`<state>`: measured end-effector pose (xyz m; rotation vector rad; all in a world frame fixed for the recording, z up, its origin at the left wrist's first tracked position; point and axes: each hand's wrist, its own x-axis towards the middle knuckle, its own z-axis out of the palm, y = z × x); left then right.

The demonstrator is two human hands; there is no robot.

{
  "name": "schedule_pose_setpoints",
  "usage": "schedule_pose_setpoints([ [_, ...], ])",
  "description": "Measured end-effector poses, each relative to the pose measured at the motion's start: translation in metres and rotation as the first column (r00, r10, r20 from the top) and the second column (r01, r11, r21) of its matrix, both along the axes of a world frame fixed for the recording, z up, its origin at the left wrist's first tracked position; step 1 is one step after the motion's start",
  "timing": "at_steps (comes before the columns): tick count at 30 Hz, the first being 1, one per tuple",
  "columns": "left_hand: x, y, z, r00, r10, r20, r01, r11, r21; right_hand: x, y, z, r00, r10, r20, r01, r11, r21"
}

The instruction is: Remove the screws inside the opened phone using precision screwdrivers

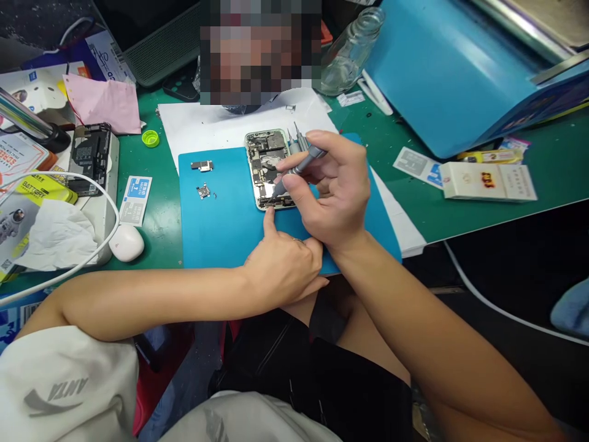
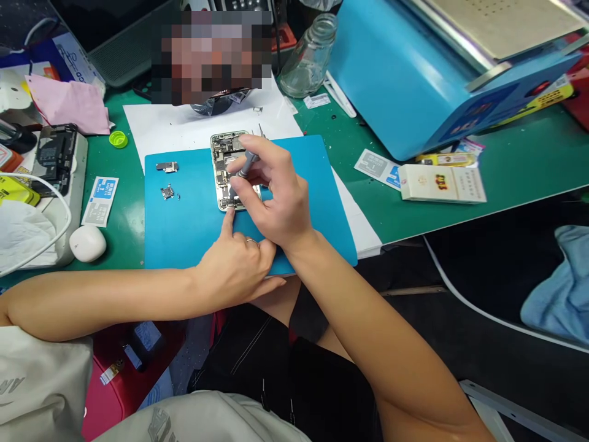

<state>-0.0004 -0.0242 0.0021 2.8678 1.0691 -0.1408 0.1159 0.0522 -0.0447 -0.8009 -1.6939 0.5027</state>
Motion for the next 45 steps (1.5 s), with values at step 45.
schedule_pose_setpoints([
  [45,-0.001,0.001,-0.005,0.999,-0.012,0.031,0.01,0.999,0.049,-0.001,-0.004,0.004,1.0,-0.003,0.008,0.002,0.996,0.088],
])
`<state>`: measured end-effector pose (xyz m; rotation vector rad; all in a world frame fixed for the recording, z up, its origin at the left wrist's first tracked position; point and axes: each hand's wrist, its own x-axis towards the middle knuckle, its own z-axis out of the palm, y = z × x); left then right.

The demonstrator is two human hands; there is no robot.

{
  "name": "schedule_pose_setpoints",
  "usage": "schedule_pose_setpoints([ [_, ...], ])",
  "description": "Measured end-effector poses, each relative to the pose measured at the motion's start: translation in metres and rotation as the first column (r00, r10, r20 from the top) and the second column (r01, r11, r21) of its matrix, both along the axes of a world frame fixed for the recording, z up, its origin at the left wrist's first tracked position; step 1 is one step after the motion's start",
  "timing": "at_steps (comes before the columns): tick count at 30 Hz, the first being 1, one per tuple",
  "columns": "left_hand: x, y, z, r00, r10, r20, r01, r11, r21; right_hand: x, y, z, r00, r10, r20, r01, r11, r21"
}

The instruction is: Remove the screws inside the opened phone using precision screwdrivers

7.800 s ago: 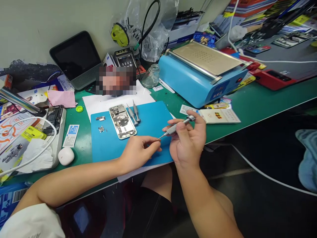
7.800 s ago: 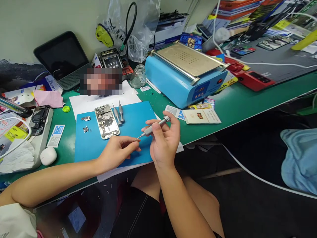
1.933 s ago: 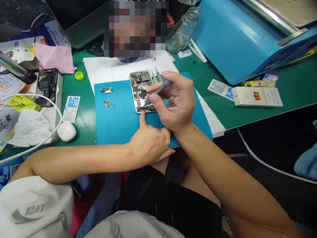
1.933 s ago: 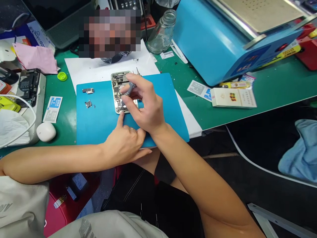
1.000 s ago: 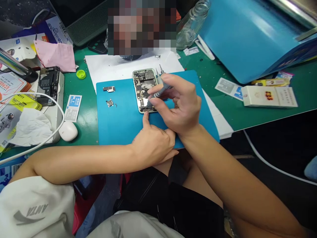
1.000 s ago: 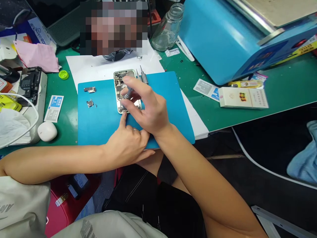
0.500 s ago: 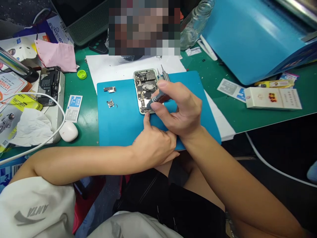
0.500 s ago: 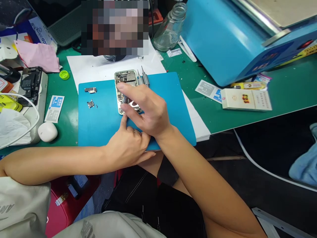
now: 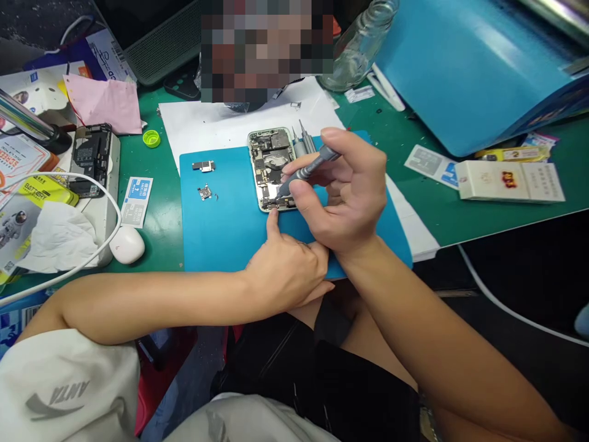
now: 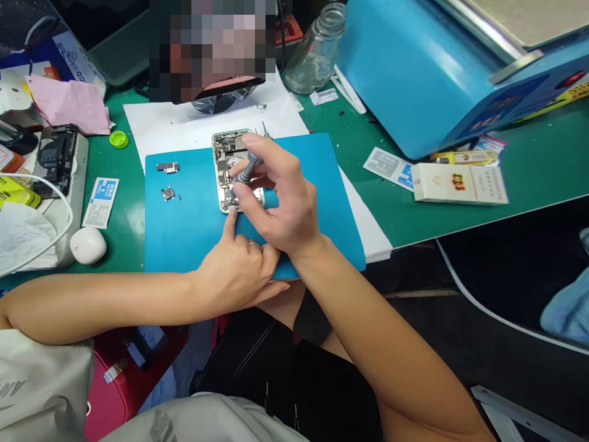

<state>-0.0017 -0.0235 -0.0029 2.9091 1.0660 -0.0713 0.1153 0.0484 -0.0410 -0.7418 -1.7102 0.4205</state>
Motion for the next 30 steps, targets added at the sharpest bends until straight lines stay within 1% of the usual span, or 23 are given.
schedule_pose_setpoints([
  [3,-0.001,-0.001,0.004,1.0,0.015,-0.014,-0.015,1.0,0.001,0.0,0.003,0.003,0.998,-0.05,-0.047,0.048,0.998,-0.036],
  [6,-0.004,0.002,0.012,1.0,-0.011,0.002,0.011,0.999,0.037,0.004,0.009,0.003,0.985,-0.153,-0.081,0.148,0.987,-0.067],
  [9,-0.012,0.017,0.021,0.992,-0.056,0.117,0.038,0.989,0.145,0.007,0.016,0.001,0.953,-0.26,-0.157,0.262,0.965,-0.009],
  [12,-0.022,0.045,0.024,0.949,-0.102,0.299,0.037,0.976,0.214,0.005,0.021,0.0,0.923,-0.315,-0.22,0.332,0.942,0.043],
  [13,-0.025,0.055,0.023,0.933,-0.085,0.348,0.005,0.974,0.225,0.003,0.022,-0.001,0.926,-0.307,-0.22,0.326,0.944,0.056],
  [14,-0.028,0.065,0.022,0.915,-0.041,0.401,-0.057,0.971,0.231,0.002,0.023,-0.002,0.931,-0.292,-0.221,0.315,0.946,0.074],
  [16,-0.033,0.078,0.019,0.875,0.099,0.474,-0.209,0.96,0.184,0.0,0.025,-0.003,0.943,-0.258,-0.211,0.282,0.955,0.091],
  [17,-0.035,0.081,0.017,0.855,0.158,0.493,-0.261,0.954,0.147,0.0,0.025,-0.004,0.947,-0.245,-0.208,0.269,0.958,0.094],
  [19,-0.038,0.08,0.013,0.838,0.24,0.491,-0.324,0.942,0.092,-0.001,0.026,-0.006,0.951,-0.23,-0.208,0.254,0.963,0.095],
  [22,-0.045,0.068,0.007,0.815,0.31,0.49,-0.377,0.925,0.042,0.0,0.026,-0.007,0.956,-0.206,-0.207,0.229,0.969,0.09],
  [25,-0.053,0.058,0.0,0.785,0.345,0.514,-0.398,0.917,-0.007,0.001,0.025,-0.007,0.969,-0.168,-0.179,0.181,0.982,0.059],
  [30,-0.056,0.058,-0.008,0.786,0.356,0.505,-0.375,0.925,-0.068,0.004,0.022,-0.006,0.97,-0.169,-0.177,0.179,0.983,0.043],
])
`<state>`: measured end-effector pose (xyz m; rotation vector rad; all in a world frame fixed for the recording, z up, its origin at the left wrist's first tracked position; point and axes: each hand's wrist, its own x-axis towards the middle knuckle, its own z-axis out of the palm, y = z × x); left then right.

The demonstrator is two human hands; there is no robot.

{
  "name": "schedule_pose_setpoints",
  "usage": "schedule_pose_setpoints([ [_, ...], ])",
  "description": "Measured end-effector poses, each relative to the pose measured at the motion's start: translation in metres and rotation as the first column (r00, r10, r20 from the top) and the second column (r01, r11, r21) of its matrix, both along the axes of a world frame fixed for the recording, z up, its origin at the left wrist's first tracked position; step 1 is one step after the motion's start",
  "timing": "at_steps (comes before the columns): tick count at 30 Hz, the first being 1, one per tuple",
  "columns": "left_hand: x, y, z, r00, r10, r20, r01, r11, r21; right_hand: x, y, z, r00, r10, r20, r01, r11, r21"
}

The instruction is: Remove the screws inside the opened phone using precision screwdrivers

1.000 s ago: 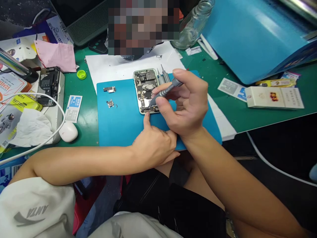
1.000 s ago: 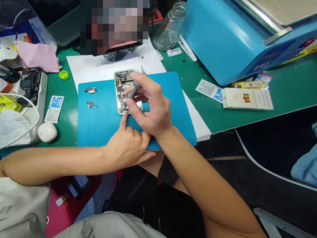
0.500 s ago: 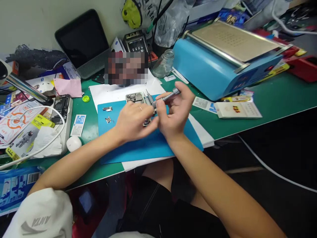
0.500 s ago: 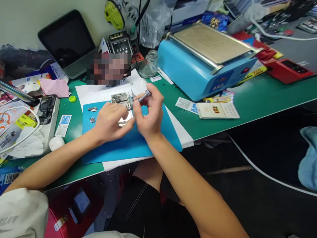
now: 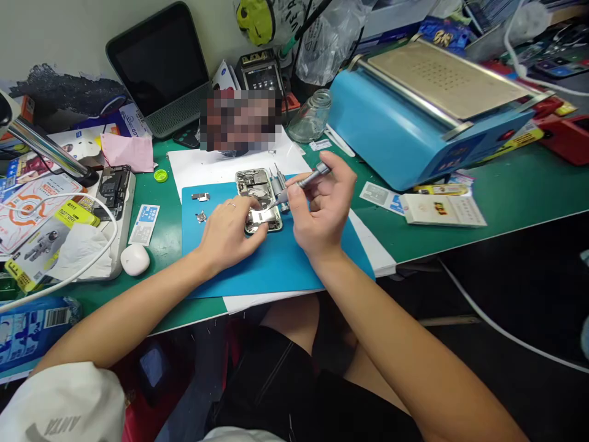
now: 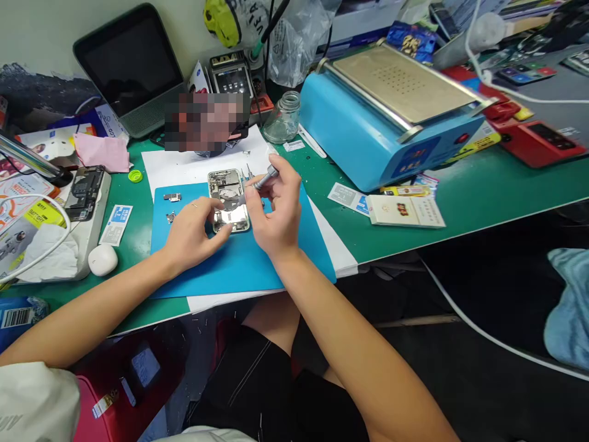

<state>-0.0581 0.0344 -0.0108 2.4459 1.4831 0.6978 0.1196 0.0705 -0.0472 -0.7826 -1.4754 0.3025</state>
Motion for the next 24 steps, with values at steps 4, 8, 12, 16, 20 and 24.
schedule_pose_setpoints([
  [4,0.0012,0.0028,-0.0001,1.0,-0.008,0.013,0.008,1.0,-0.023,0.0009,-0.0019,0.0014,1.0,0.014,-0.012,-0.014,0.999,-0.032],
  [8,0.001,0.0036,-0.0002,0.999,-0.029,0.017,0.03,1.0,-0.009,0.0002,-0.0038,0.0014,0.997,0.056,-0.046,-0.059,0.996,-0.06],
  [12,0.0007,0.0051,-0.0008,0.999,-0.046,0.02,0.046,0.999,-0.004,-0.0014,-0.0056,0.0008,0.995,0.089,-0.053,-0.093,0.993,-0.066],
  [16,0.0008,0.007,-0.0017,0.998,-0.055,0.025,0.055,0.998,-0.01,-0.002,-0.0056,0.0003,0.994,0.101,-0.045,-0.105,0.992,-0.073],
  [20,0.0005,0.0078,-0.0022,0.998,-0.059,0.027,0.06,0.998,-0.022,-0.0022,-0.0054,0.0009,0.995,0.09,-0.036,-0.093,0.992,-0.081],
  [24,-0.0003,0.0083,-0.0025,0.998,-0.061,0.033,0.062,0.997,-0.037,-0.0031,-0.0076,0.0042,0.993,0.097,-0.069,-0.105,0.988,-0.116],
])
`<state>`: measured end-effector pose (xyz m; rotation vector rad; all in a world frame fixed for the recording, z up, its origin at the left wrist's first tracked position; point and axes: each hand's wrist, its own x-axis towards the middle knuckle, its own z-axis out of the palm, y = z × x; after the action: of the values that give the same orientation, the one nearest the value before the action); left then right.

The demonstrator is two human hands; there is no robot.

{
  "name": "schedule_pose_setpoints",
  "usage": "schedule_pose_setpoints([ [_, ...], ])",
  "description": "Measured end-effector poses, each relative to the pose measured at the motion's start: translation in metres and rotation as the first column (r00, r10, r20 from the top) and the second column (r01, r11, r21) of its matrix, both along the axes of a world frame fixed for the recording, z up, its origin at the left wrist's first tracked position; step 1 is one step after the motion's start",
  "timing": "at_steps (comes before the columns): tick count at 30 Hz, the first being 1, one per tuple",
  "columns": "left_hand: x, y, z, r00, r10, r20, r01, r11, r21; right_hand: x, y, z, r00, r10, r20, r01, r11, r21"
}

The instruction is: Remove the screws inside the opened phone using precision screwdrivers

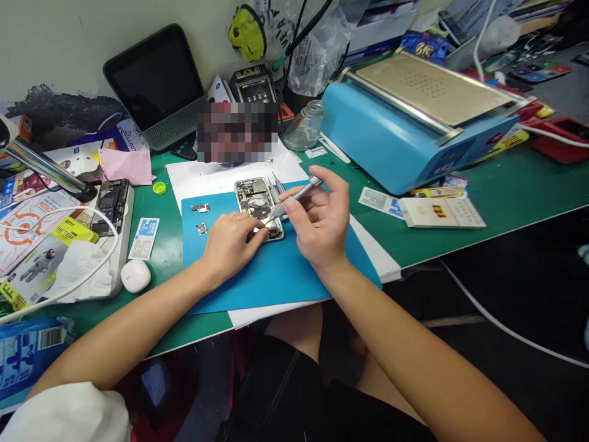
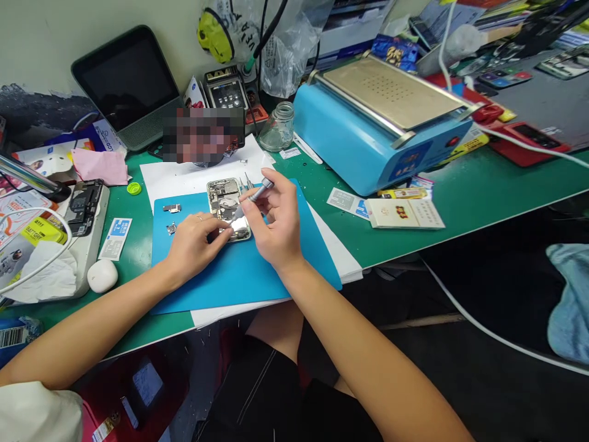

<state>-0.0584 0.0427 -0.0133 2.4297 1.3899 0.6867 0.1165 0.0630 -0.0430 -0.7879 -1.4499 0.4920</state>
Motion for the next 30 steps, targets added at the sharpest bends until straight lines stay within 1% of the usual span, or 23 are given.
schedule_pose_setpoints([
  [5,-0.0001,0.0001,-0.0001,1.0,0.005,0.015,-0.005,1.0,-0.012,-0.0002,-0.0017,0.0027,1.0,0.019,-0.02,-0.019,1.0,-0.015],
  [10,0.0001,0.0003,0.0001,0.999,0.028,0.016,-0.027,1.0,-0.01,0.0012,-0.0012,0.0016,1.0,0.006,-0.028,-0.007,1.0,-0.017],
  [13,0.0001,0.0009,0.0002,0.999,0.038,0.01,-0.038,0.999,-0.013,0.0023,-0.0012,0.0011,1.0,-0.014,-0.005,0.014,1.0,-0.014],
  [20,0.0006,0.0014,0.0007,0.999,0.049,0.005,-0.048,0.998,-0.028,0.0029,-0.0013,0.003,0.992,-0.052,0.118,0.05,0.998,0.024],
  [27,0.0009,0.0014,0.0005,0.999,0.054,0.004,-0.054,0.998,-0.033,0.0021,-0.0019,0.0045,0.992,-0.058,0.112,0.053,0.998,0.046],
  [30,0.0008,0.0015,0.0,0.999,0.049,0.004,-0.048,0.998,-0.035,0.0032,-0.0016,0.004,0.993,-0.048,0.105,0.045,0.998,0.037],
])
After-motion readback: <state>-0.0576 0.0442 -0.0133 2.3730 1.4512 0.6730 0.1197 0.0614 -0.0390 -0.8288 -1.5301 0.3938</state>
